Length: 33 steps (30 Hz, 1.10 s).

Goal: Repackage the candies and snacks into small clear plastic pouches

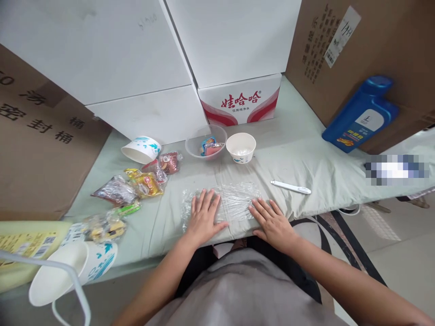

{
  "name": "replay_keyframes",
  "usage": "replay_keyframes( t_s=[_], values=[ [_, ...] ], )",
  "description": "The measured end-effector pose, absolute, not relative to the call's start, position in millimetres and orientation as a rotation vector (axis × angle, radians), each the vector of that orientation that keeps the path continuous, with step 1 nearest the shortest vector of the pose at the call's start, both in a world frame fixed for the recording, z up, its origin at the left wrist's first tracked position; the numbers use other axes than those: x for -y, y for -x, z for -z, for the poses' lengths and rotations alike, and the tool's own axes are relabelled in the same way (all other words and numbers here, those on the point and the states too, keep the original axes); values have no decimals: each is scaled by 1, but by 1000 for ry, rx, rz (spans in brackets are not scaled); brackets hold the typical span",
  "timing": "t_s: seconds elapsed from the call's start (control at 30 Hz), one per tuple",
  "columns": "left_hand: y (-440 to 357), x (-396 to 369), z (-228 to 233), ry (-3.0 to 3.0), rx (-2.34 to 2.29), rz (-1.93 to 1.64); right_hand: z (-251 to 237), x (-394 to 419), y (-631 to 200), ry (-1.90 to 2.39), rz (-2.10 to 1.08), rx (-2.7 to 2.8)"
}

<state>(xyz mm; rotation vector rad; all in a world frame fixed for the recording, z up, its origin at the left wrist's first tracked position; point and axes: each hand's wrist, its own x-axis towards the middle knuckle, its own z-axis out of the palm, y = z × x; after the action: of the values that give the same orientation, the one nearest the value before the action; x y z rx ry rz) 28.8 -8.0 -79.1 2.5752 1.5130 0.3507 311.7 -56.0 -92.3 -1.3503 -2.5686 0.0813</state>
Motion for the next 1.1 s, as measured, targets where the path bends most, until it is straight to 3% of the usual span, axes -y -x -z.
replay_keyframes(
  t_s=[0.5, 0.8, 1.1],
  values=[
    [62, 45, 62, -2240, -1157, -567, 68, 51, -338, 1230, -501, 2255],
    [42, 12, 69, -1837, -1723, -747, 66, 16, -319, 1748, -522, 2121],
    [6, -9, 74, -2107, -2197, -342, 52, -11, -294, 2261, -395, 2161]
  ],
)
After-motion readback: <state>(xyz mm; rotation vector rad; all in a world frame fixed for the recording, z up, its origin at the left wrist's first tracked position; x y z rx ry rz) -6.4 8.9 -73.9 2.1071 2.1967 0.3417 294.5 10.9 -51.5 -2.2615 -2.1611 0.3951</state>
